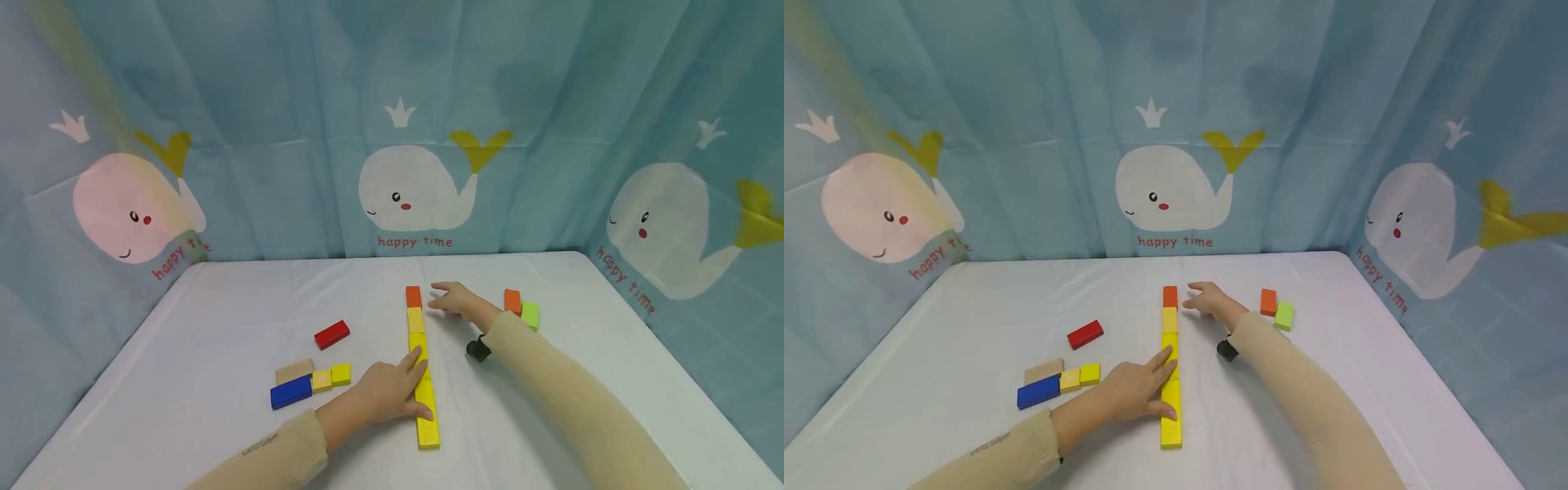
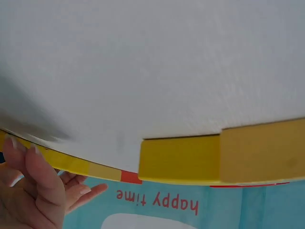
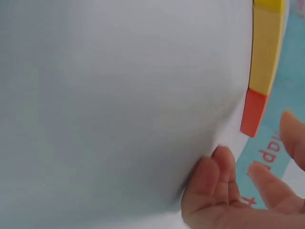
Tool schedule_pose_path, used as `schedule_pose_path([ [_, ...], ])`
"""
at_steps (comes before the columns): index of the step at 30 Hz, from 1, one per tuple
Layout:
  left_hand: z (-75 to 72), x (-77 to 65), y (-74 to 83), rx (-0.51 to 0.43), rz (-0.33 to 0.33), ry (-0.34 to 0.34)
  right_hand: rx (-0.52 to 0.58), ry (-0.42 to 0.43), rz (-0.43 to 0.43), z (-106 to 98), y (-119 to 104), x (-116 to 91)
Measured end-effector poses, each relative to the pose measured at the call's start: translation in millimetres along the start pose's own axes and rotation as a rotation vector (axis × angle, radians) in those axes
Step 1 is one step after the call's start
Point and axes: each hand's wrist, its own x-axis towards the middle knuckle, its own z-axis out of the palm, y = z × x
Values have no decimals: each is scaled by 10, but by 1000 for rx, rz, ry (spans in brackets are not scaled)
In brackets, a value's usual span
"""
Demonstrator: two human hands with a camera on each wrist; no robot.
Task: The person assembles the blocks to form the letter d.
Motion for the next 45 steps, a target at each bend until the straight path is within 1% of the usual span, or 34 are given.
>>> schedule_pose_path([
  [3, 8, -43, 14, 11, 0, 46, 15, -35, -48, -7, 99, -156],
  [7, -32, -104, -7, -36, -39, 95, 14, -97, -139, 15, 258, -417],
  [9, -65, -130, -44, -64, -69, 93, 4, -124, -169, 41, 331, -559],
  [12, -111, -172, -128, -97, -97, 73, -27, -153, -200, 91, 418, -776],
  [14, -134, -203, -192, -112, -107, 69, -69, -155, -221, 135, 453, -924],
  [16, -144, -228, -261, -131, -105, 82, -127, -155, -251, 182, 468, -1082],
  [19, -152, -247, -368, -155, -101, 119, -235, -153, -340, 253, 491, -1301],
  [23, -193, -221, -508, -194, -114, 173, -370, -195, -475, 342, 539, -1525],
  [27, -279, -146, -626, -220, -138, 208, -504, -246, -529, 450, 581, -1650],
  [30, -350, -58, -686, -232, -139, 224, -587, -248, -537, 527, 591, -1683],
  [33, -402, 61, -711, -243, -130, 222, -635, -237, -525, 567, 588, -1687],
  [36, -425, 192, -703, -273, -115, 200, -664, -230, -509, 581, 591, -1682],
  [39, -436, 331, -672, -300, -101, 173, -662, -225, -509, 589, 597, -1694],
  [42, -446, 475, -640, -315, -74, 167, -647, -222, -522, 603, 609, -1722],
  [45, -470, 623, -599, -321, -36, 162, -652, -238, -530, 628, 621, -1759],
])
